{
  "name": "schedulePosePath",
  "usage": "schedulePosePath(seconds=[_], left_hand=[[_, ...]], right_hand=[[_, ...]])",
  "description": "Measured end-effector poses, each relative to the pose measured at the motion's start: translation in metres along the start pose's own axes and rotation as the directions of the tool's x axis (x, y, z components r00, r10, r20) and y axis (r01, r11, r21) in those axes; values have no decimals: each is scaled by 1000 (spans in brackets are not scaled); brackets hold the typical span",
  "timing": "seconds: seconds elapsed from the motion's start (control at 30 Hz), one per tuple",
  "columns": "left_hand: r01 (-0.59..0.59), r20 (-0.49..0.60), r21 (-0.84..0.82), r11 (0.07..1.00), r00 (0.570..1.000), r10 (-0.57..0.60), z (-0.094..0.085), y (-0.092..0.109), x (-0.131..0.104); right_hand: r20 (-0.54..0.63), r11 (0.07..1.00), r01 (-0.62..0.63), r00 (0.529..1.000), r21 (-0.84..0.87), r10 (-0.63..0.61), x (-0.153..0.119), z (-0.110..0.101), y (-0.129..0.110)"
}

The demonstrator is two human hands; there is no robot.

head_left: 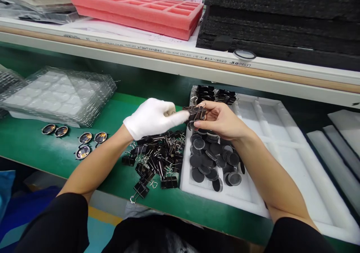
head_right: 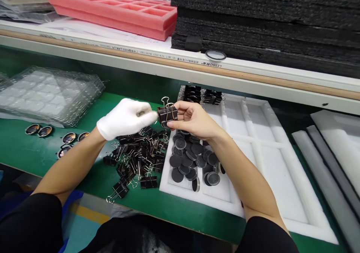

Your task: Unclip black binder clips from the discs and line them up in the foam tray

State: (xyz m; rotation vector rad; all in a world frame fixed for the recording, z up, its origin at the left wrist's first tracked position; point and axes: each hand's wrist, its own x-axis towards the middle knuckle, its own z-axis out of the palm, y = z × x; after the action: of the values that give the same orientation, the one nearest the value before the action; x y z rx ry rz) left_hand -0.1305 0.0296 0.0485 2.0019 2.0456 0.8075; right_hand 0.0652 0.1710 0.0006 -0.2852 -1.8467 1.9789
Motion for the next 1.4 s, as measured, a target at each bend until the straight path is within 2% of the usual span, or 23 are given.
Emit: schedulePosePath(seconds=[0.13, 0.23, 0.37, 0.47, 0.57, 0.67, 0.87, 1.03, 1.2, 1.3, 1.4], left_hand=[[23, 134, 70, 997, 990, -32, -6, 5, -1], [-13, 169, 89, 996, 986, -2, -6, 5, -2], [5, 62, 94, 996, 998, -11, 2, 0, 0], [27, -35, -13, 1000, 999, -27, 5, -3, 2], [31, -64, -150, 988, 997, -41, 5, 0, 2], [8, -66, -228, 974, 998, -23, 5, 6, 0], [-16, -59, -242, 970, 998, 2, 12, 8, -1], [2, -45, -253, 967, 999, -14, 15, 4, 0], [-1, -43, -217, 976, 999, -9, 13, 4, 0], [36, 23, -225, 974, 999, -31, 9, 4, 1], [162, 228, -407, 899, 971, -72, 4, 2, 4]], right_hand=[[16, 1000, -6, 1000, -20, 6, 0, 0, 0], [5, 1000, -6, 1000, -27, 6, 1, 0, 2], [-52, 999, 1, 999, -32, -3, 1, 0, 1], [-194, 998, 52, 980, 34, -44, 1, 1, -4], [-341, 986, 112, 938, 124, -63, 1, 6, -7], [-412, 973, 154, 908, 170, -72, 2, 13, -6], [-467, 976, 183, 877, 115, -109, 2, 16, -2], [-463, 989, 129, 883, 74, -80, 3, 16, -1], [-440, 994, 110, 892, -18, -107, 3, 14, 5], [-424, 993, 113, 899, -10, -107, 4, 14, 9], [-402, 981, 194, 896, -26, -188, 5, 16, 10]])
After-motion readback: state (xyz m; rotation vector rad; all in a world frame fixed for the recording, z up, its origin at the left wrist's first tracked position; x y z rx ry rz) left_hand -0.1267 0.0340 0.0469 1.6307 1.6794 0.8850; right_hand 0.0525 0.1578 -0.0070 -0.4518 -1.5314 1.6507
